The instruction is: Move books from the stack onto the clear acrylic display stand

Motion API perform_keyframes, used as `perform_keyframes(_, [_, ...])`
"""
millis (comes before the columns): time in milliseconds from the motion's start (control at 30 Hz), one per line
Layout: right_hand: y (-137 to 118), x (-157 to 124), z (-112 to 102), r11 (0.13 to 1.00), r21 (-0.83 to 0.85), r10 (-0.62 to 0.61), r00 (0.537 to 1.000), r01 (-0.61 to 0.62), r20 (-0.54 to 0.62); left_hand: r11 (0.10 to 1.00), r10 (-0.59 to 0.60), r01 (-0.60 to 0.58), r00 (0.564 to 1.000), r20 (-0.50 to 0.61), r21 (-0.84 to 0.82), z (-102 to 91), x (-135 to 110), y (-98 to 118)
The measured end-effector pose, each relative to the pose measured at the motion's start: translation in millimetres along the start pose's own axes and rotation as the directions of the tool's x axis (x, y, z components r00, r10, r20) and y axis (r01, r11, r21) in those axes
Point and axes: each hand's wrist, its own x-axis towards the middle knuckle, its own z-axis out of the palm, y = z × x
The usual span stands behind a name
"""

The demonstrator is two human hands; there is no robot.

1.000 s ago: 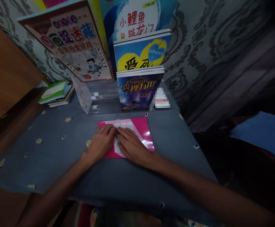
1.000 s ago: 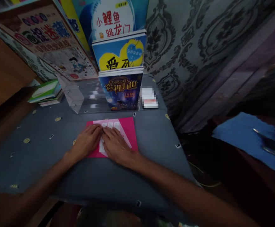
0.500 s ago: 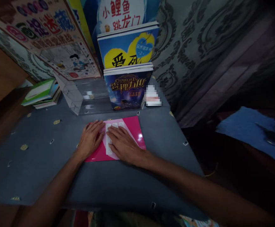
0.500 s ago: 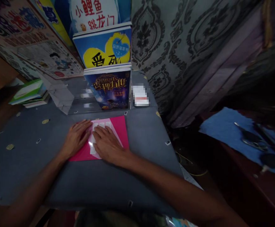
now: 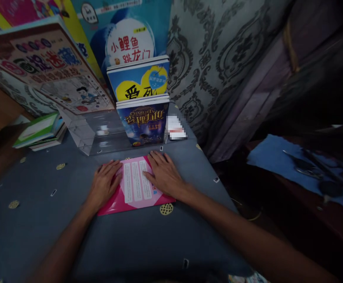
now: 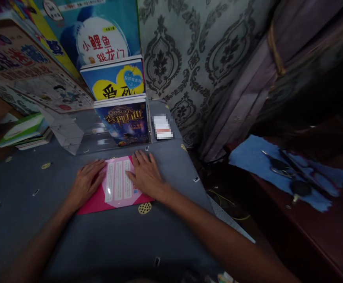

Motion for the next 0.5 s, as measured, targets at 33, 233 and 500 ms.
perform_keyframes(33, [1, -1, -1, 1.000, -0.007, 0.007, 1.000, -0.007, 0.006, 1.000, 0.002, -0.002, 1.000, 0.000, 0.007, 0.4, 0, 0])
perform_keyframes(233, [0, -7, -4, 0.997, -0.075, 0.021, 1.000, -0.021, 0.002, 0.997, 0.019, -0.019, 1.000, 0.003, 0.070, 1.6, -1, 5])
perform_keyframes(500, [1, -38, -6, 0.971, -0.237, 0.024, 0.999, -0.035, -0.048, 0.969, -0.014, -0.002, 0.998, 0.064, 0.248, -14.5, -8, 33])
